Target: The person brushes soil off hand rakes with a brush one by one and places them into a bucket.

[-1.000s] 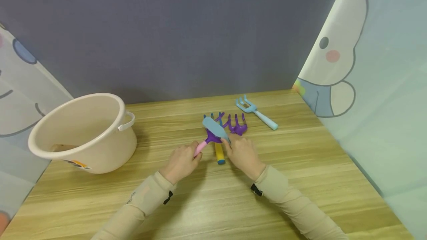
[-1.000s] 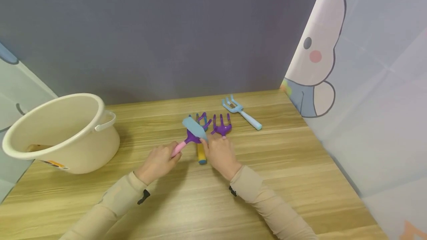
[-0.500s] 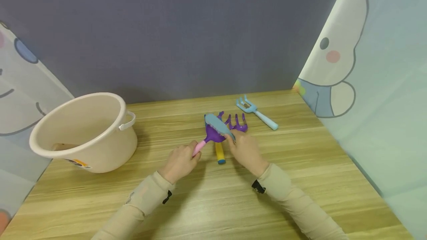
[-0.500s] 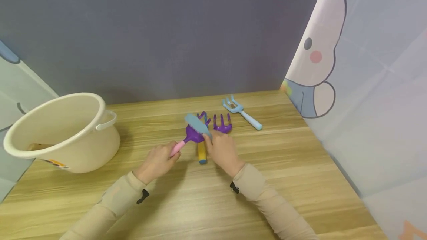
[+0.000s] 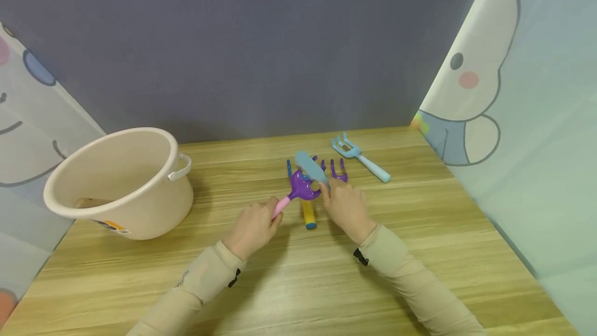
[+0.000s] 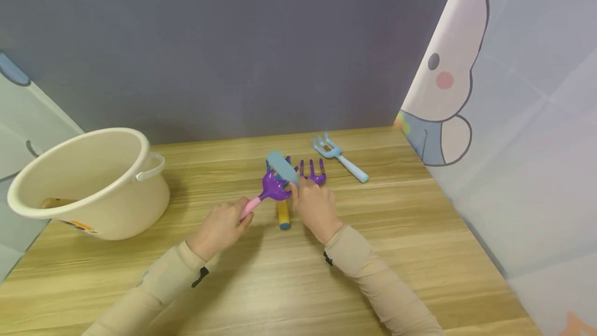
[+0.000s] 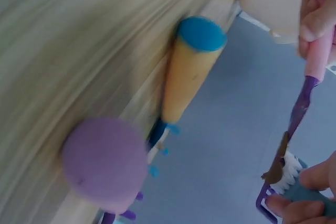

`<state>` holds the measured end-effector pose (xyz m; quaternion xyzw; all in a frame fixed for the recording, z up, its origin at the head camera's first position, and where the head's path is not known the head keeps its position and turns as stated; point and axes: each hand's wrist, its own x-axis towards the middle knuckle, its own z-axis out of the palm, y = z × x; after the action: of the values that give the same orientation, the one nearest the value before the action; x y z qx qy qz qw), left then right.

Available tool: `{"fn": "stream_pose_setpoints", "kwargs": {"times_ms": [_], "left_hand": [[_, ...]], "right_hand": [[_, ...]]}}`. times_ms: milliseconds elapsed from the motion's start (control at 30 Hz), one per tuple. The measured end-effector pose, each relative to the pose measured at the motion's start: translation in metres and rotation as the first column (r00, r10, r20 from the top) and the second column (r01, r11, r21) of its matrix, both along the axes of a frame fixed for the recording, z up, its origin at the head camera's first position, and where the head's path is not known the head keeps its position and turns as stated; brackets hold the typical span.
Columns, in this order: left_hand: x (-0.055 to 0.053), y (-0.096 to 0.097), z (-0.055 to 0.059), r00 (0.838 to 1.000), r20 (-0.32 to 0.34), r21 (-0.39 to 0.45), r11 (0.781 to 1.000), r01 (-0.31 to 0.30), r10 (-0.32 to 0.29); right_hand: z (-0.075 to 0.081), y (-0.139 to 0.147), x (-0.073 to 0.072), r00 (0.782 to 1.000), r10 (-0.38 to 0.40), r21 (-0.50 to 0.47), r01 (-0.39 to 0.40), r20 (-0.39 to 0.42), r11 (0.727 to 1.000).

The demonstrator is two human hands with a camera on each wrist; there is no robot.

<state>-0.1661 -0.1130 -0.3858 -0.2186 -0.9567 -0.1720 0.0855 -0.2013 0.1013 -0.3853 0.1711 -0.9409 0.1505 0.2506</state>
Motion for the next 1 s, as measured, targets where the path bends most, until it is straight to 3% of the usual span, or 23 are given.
{"fn": "stream_pose_setpoints", "kwargs": {"times_ms": [133, 267, 533, 1000], "left_hand": [[0.000, -0.001, -0.004, 0.994, -0.111, -0.037, 0.999, 0.015, -0.019], [0.000, -0.002, -0.006, 0.987, -0.161, -0.049, 0.999, 0.020, -0.027], [0.000, -0.003, -0.010, 0.989, -0.145, -0.057, 0.998, 0.009, -0.017], [0.002, -0.006, -0.014, 0.992, -0.123, -0.015, 1.000, -0.006, 0.004]], "right_hand": [[0.002, -0.001, 0.003, 1.000, -0.006, 0.018, 0.005, 0.014, 1.000], [0.003, -0.005, 0.006, 0.999, 0.013, 0.091, -0.009, -0.036, 0.996], [0.000, -0.012, 0.012, 0.975, 0.060, 0.231, -0.010, -0.213, 0.973], [-0.007, -0.019, 0.018, 0.968, 0.116, 0.269, -0.053, -0.222, 0.962]]}}
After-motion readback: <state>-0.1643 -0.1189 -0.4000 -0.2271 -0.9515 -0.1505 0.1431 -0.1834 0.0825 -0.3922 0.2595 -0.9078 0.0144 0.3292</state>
